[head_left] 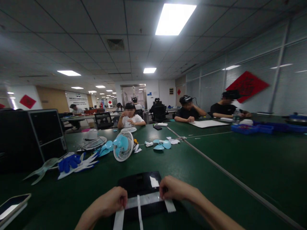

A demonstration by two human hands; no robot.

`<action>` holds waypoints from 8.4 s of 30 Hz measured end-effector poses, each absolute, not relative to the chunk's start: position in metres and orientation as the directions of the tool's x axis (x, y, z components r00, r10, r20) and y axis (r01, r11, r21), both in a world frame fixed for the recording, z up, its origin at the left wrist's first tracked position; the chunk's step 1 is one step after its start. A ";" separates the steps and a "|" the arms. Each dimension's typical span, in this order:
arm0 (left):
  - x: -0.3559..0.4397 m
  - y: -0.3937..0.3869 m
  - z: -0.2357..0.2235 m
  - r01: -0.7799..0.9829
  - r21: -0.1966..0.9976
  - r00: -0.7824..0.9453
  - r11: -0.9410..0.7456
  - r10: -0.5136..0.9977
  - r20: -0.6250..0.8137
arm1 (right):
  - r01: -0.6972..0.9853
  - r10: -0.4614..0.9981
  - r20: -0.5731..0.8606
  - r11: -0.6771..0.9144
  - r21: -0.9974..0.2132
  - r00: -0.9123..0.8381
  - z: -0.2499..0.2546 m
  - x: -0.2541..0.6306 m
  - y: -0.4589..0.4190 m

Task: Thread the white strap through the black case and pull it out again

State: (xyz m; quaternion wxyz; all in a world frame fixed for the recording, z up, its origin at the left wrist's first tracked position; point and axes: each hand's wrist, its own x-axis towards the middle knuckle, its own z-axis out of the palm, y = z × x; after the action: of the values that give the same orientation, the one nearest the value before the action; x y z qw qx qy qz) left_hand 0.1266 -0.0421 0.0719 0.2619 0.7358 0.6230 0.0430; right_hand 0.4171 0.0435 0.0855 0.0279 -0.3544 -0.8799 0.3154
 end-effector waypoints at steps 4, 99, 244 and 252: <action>0.123 -0.042 0.075 0.899 0.438 0.176 -0.022 0.933 -0.313 | 0.619 0.651 -0.198 0.518 -0.590 -0.733 0.085 0.419 0.046; -0.035 0.048 -0.049 0.904 0.273 -0.336 0.329 0.942 -0.020 | 0.668 0.998 0.046 0.014 -0.744 0.031 0.034 0.623 -0.025; 0.102 -0.014 0.041 0.824 0.562 0.060 -0.067 0.998 0.030 | 0.983 0.980 0.188 -0.029 -0.181 0.064 0.058 0.513 0.131; 0.106 -0.020 0.049 0.822 0.567 0.055 -0.049 0.998 0.006 | 0.975 0.963 0.253 -0.033 -0.219 0.089 0.054 0.518 0.136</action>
State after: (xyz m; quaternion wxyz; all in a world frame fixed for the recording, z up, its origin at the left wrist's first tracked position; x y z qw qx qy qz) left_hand 0.1061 -0.0196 0.0495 0.2135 0.6941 0.6558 0.2062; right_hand 0.5181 0.1356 0.0535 0.1689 -0.7183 -0.6747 -0.0178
